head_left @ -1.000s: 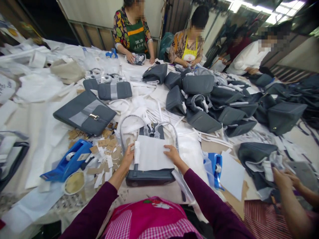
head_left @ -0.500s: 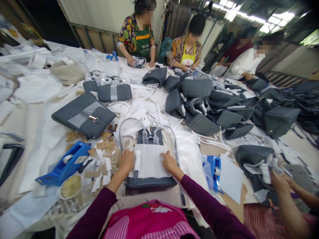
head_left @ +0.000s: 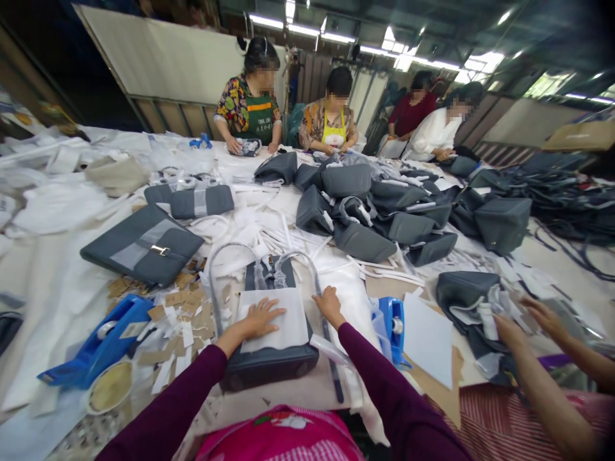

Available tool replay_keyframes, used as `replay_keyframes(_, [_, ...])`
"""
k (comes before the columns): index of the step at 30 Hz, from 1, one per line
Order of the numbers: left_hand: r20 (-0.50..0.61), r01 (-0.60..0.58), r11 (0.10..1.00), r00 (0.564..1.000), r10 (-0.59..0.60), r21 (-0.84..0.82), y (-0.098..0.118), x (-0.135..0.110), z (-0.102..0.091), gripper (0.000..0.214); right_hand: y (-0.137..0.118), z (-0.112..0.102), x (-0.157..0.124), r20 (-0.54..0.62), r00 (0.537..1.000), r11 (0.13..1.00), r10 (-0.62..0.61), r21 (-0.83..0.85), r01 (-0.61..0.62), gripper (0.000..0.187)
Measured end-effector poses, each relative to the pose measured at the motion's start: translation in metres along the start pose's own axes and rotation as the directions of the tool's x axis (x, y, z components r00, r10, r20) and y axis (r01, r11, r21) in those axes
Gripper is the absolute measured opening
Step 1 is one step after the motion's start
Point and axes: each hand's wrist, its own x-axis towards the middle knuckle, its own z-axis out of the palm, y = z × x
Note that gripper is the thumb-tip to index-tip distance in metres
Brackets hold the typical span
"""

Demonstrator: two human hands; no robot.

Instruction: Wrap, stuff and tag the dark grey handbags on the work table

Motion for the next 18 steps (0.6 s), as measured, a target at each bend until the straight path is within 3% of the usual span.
replay_keyframes(6, [0.023,-0.002,1.0,1.0,0.002,0.016,0.0,0.003,-0.001,0.063,-0.006,0.004,0.017,0.023,1.0,0.998,-0.02,0.061,0.019,0.024])
replay_keyframes(12, [0.003,0.035,0.998,0.999,-0.035,0.059,0.005,0.004,0.0,0.064,-0.019,0.004,0.008,0.039,0.997,0.993,-0.073,0.099,0.069,0.059])
replay_keyframes(15, [-0.001,0.062,0.996,0.998,-0.062,0.065,0.012,0.001,0.0,0.065,-0.026,0.001,-0.009,0.041,0.997,0.99,-0.063,0.125,0.057,0.045])
replay_keyframes(18, [-0.013,0.087,0.996,0.996,-0.086,0.028,0.014,0.0,0.002,0.065,-0.032,-0.015,-0.02,0.072,0.996,0.982,-0.05,0.186,0.036,0.033])
